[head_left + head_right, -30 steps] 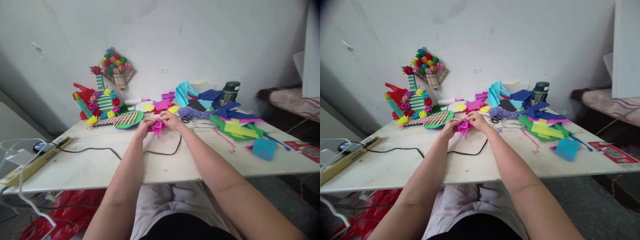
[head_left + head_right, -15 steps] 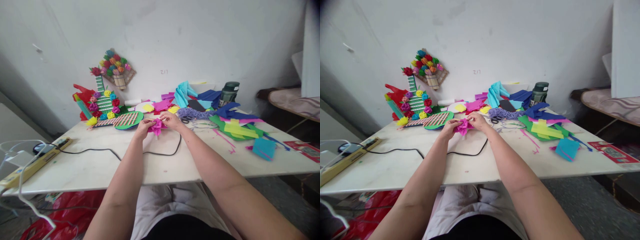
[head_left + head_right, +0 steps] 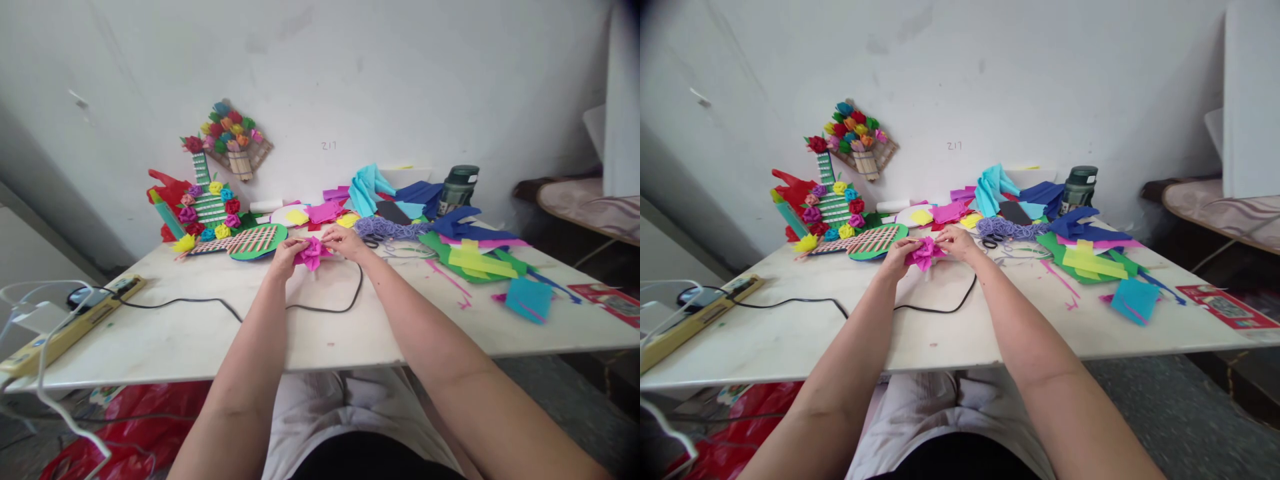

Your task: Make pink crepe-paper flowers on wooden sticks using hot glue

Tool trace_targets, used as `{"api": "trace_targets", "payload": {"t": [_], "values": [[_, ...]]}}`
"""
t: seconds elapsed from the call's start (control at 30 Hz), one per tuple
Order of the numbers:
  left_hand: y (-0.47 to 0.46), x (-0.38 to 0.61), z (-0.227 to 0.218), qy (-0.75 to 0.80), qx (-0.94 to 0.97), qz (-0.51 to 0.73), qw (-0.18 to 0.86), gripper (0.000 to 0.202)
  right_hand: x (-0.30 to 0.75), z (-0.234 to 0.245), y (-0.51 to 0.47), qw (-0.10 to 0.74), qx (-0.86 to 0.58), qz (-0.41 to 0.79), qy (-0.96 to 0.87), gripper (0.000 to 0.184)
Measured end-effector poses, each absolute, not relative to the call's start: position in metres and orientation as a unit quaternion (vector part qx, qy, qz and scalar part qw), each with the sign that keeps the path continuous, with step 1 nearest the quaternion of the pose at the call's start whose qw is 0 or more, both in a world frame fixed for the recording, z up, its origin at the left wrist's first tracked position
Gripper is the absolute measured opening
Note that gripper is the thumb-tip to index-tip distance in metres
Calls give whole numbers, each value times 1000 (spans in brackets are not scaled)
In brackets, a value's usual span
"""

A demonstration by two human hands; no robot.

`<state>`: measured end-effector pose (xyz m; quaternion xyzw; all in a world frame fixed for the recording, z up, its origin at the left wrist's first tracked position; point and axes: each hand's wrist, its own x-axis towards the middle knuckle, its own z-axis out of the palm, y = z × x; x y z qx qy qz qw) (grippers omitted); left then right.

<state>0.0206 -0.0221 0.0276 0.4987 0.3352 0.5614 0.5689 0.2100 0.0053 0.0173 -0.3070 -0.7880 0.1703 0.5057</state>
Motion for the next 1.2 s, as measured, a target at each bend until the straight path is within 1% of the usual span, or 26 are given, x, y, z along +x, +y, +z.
{"api": "trace_targets", "payload": {"t": [0.13,0.43,0.7,0.87,0.93,1.07,1.13,1.2], "values": [[-20,20,26,339,500,566,561,25,211,15,8,503,-322,161,-786,9],[-21,21,27,349,512,562,548,27,211,14,9,492,-340,146,-788,10],[-21,19,27,342,511,548,567,27,211,15,6,471,-375,142,-786,13],[-21,20,28,349,499,562,560,27,211,14,6,461,-386,128,-789,13],[-21,21,28,351,492,572,554,26,210,15,5,465,-389,106,-788,15],[-19,20,28,356,480,607,525,23,209,23,-6,491,-435,-1,-755,19],[-16,18,26,360,469,628,506,23,207,28,-15,467,-487,-33,-737,22],[-12,15,24,365,453,649,490,25,206,32,-24,409,-536,-51,-736,24]]}}
